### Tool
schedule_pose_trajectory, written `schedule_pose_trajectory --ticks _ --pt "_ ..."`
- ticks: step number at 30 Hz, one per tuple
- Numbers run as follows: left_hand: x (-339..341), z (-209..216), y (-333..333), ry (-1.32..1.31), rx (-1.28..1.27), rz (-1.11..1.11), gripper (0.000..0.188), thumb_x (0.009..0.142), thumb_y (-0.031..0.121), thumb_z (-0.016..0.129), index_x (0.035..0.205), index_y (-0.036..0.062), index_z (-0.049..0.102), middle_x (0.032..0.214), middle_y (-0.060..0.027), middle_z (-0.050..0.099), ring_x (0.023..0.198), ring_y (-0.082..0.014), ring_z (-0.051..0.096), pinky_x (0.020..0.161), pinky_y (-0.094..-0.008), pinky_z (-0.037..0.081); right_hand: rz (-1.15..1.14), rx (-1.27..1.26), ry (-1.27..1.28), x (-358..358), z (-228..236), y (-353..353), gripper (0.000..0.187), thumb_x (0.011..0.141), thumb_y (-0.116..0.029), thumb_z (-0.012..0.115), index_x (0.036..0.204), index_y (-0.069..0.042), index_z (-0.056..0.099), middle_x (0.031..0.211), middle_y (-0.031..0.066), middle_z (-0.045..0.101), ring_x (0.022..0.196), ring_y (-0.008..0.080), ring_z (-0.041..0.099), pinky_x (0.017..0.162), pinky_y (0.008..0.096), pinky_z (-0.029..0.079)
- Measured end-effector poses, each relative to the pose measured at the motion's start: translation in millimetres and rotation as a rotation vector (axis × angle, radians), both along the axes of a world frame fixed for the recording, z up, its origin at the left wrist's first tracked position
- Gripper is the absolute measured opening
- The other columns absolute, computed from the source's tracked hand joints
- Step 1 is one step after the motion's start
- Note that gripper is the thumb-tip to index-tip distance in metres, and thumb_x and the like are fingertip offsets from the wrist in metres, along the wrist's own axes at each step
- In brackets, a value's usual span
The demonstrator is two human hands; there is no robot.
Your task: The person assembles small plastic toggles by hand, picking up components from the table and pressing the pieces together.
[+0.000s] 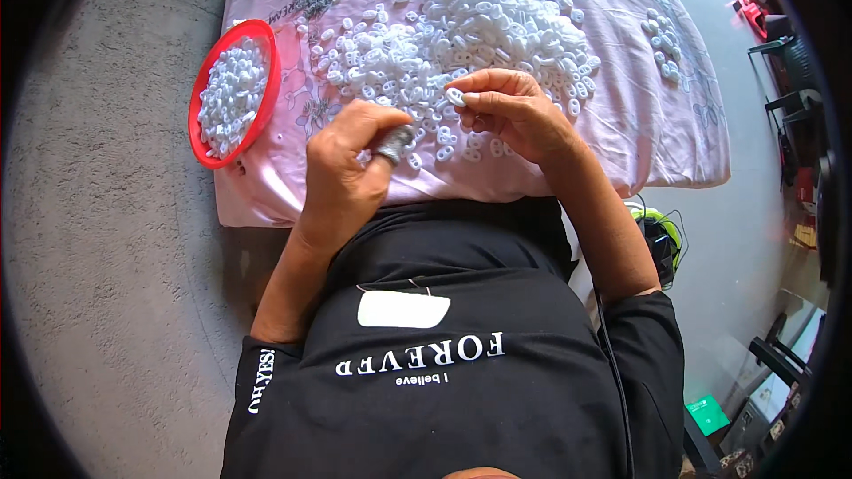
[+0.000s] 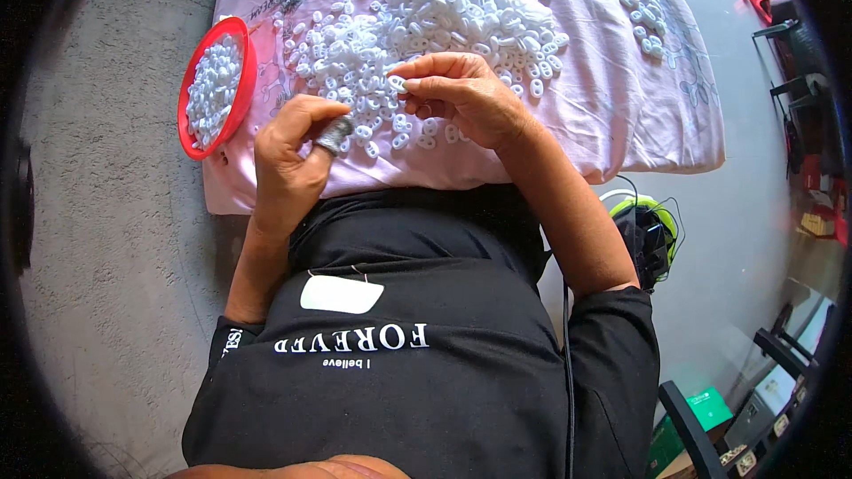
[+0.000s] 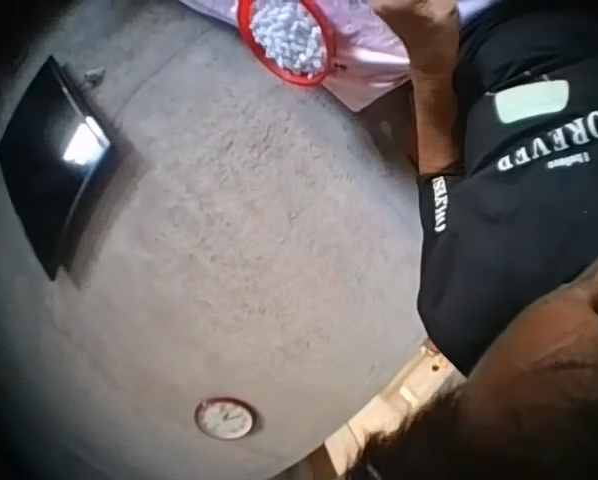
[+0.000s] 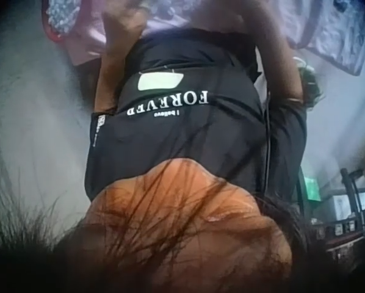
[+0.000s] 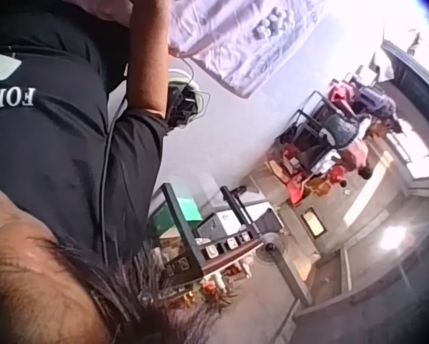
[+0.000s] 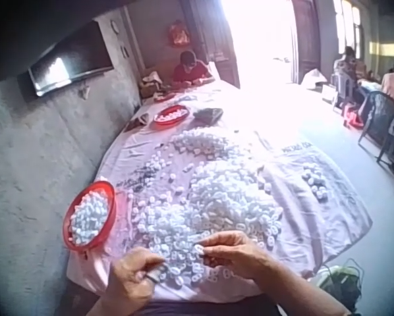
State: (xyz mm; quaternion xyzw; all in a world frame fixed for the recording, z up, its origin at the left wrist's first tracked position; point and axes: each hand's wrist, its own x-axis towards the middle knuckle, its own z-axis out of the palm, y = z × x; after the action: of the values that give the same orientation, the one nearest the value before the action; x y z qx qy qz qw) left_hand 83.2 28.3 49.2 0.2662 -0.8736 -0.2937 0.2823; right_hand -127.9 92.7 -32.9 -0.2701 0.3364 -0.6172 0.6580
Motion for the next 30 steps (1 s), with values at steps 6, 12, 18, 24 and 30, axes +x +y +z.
schedule_pose_trajectory --ticks 6,12,18,24,30 --pt "-20 3 7 -0.05 -0.117 -0.103 0.024 0.07 -0.013 0.058 0.089 0.0003 0.062 0.081 -0.0087 0.06 0.07 -0.0183 0.061 0.061 -0.0264 0.048 0.013 -0.019 -0.008 0 4 1 0.023 0.085 -0.008 0.063 0.107 0.001 0.065 0.082 0.0065 0.065 0.07 0.0121 0.061 0.068 0.025 0.051" --pt "-24 -3 2 -0.032 -0.115 -0.089 0.021 0.068 -0.009 0.056 0.086 0.0013 0.059 0.077 -0.0134 0.056 0.07 -0.0308 0.058 0.062 -0.0384 0.046 0.028 -0.048 -0.025 -1 1 1 0.023 0.086 -0.007 0.062 0.107 0.001 0.065 0.081 0.0066 0.065 0.071 0.0124 0.062 0.067 0.0248 0.051" --pt "-25 -7 0 -0.039 -0.114 -0.094 0.021 0.067 -0.009 0.055 0.086 0.0006 0.058 0.077 -0.0139 0.056 0.071 -0.0308 0.059 0.063 -0.0382 0.047 0.032 -0.057 -0.021 0 1 0 0.022 0.086 -0.007 0.063 0.106 0.001 0.065 0.08 0.0068 0.065 0.071 0.0128 0.062 0.067 0.0248 0.051" --pt "-26 -8 -2 -0.046 -0.124 -0.094 0.022 0.067 -0.009 0.055 0.086 0.0009 0.058 0.078 -0.014 0.057 0.07 -0.0307 0.059 0.063 -0.038 0.047 0.025 -0.049 -0.01 1 1 0 0.022 0.085 -0.007 0.063 0.105 0.001 0.065 0.08 0.0072 0.065 0.07 0.0131 0.061 0.066 0.025 0.051" --pt "-28 -6 -1 -0.074 -0.13 -0.096 0.021 0.068 -0.008 0.055 0.086 0.0009 0.059 0.078 -0.0139 0.057 0.071 -0.0311 0.059 0.064 -0.0388 0.048 0.022 -0.047 0.014 1 2 1 0.022 0.085 -0.008 0.064 0.105 0.001 0.065 0.079 0.007 0.065 0.069 0.0127 0.061 0.067 0.0247 0.051"
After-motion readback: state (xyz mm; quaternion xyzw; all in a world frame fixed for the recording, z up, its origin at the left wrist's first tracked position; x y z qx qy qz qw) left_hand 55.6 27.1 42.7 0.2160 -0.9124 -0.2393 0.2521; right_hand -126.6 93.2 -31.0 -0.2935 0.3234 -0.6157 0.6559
